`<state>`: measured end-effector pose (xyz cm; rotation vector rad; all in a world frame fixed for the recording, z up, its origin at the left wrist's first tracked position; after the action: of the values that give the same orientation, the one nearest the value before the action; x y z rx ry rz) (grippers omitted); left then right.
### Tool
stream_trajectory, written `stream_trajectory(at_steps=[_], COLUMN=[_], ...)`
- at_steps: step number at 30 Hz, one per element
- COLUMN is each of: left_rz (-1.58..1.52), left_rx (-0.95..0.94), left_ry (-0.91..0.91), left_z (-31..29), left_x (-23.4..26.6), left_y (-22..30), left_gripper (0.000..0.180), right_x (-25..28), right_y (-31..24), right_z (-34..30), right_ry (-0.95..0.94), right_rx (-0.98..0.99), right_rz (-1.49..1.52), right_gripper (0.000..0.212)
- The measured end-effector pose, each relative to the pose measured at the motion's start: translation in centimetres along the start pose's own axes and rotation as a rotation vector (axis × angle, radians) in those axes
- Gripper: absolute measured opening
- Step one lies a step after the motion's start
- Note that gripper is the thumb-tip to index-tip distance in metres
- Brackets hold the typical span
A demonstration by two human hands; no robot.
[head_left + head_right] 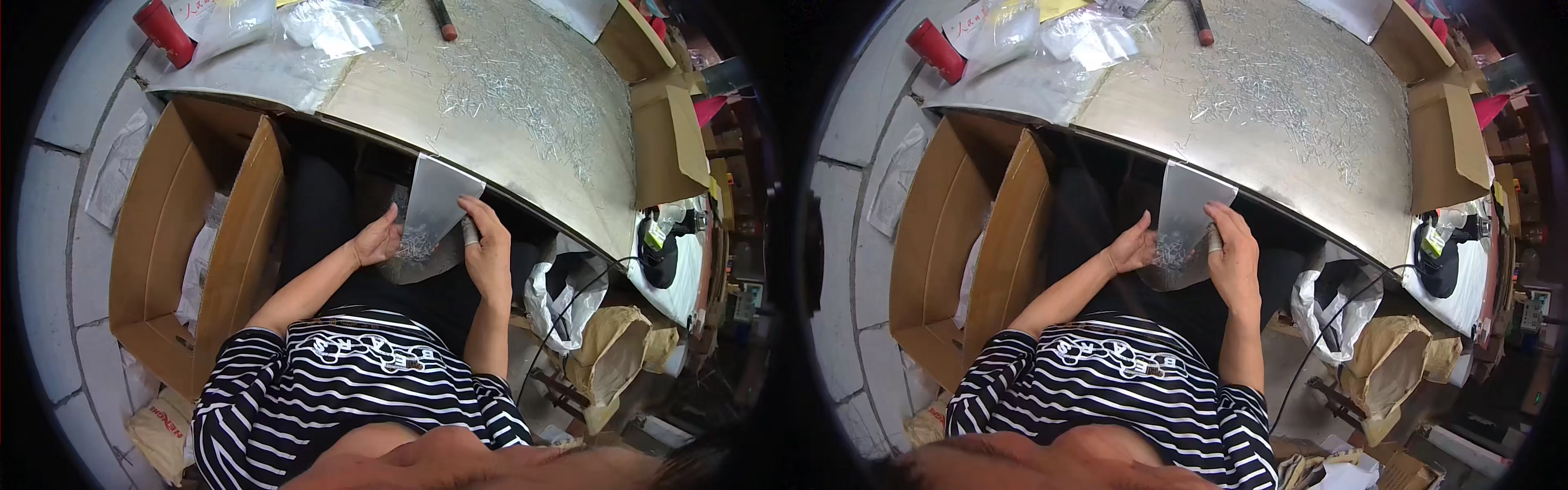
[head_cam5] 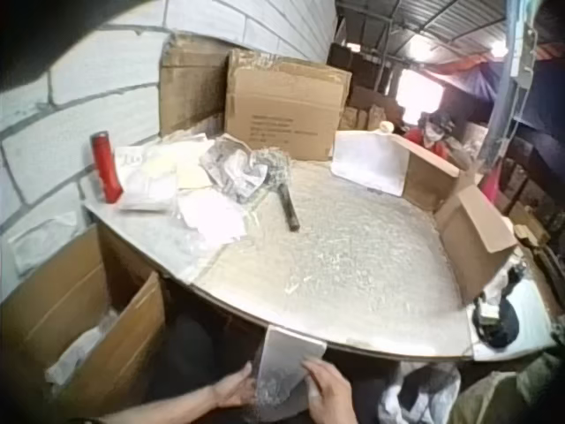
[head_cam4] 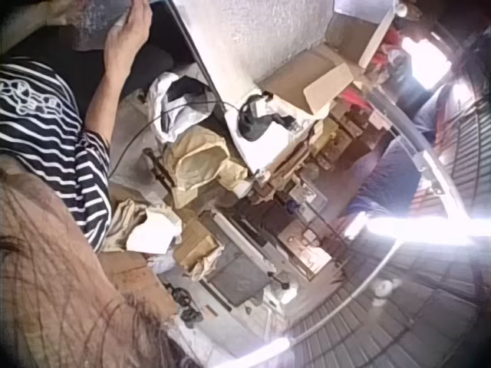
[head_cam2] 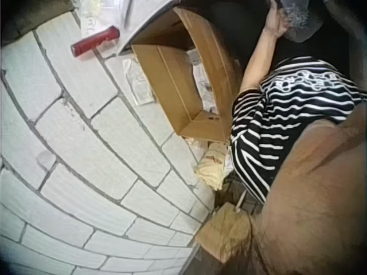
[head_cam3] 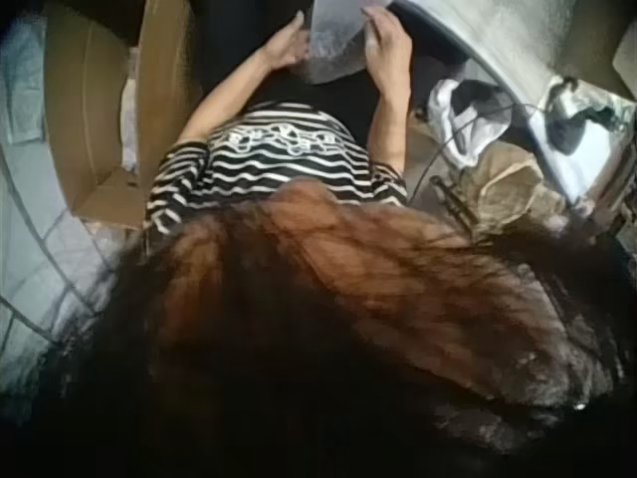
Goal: Packing small metal components into plastic bags and organizing them into a cardboard shipping box.
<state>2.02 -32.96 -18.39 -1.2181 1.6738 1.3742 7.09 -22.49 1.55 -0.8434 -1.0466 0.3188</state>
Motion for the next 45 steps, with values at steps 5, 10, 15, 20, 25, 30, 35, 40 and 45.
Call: stream_trajectory(at_steps=[5,10,15,20,25,30,35,40,45], left_rz=[0.006,0.351,0.539,0.387,0.385,0.33,0.235,0.435,0.501], left_rx=[-0.001,-0.012,0.066,0.214,0.007,-0.153,-0.177,-0.1,-0.165], left_ry=[-0.008,0.045,0.102,0.145,0.027,0.057,0.069,0.142,0.195], left_z=[-1.3,-1.7,-1.7,-3.6,-2.1,-1.0,-1.3,-2.4,-3.5], left_x=[1.4,0.9,3.6,0.3,-4.6,-7.1,-5.5,-4.3,-4.9], left_y=[-0.9,-0.7,-2.3,-2.3,1.2,4.9,5.4,5.1,7.3], left_gripper=[0.069,0.053,0.046,0.044,0.062,0.071,0.053,0.043,0.041], right_x=[-0.7,-4.4,-8.4,-4.8,-5.4,0.9,15.6,26.2,34.7], right_y=[2.3,2.1,1.9,3.0,4.8,5.0,12.2,17.1,25.2], right_z=[-2.6,-3.7,-4.3,-2.0,-1.7,0.5,2.2,-0.4,2.1], right_ry=[-0.02,-0.079,-0.414,-0.181,-0.302,-0.051,0.494,0.884,0.965], right_rx=[-0.102,0.022,-0.056,-0.14,-0.179,-0.011,-0.095,-0.3,-0.135], right_rz=[0.142,0.11,0.031,0.134,0.102,0.367,-0.131,-0.339,-1.092], right_gripper=[0.035,0.042,0.035,0.028,0.02,0.01,0.009,0.011,0.012])
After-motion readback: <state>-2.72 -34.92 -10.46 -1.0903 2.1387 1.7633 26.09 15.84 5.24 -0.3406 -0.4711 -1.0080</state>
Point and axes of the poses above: each hand's wrist, its own z-axis towards the middle knuckle, its own x-axis out of the back of the hand, y = z × x, the point moved 9 cm from there along z, towards the middle knuckle, and after that the axes turned 1 degree about y, right-handed, at the moved point
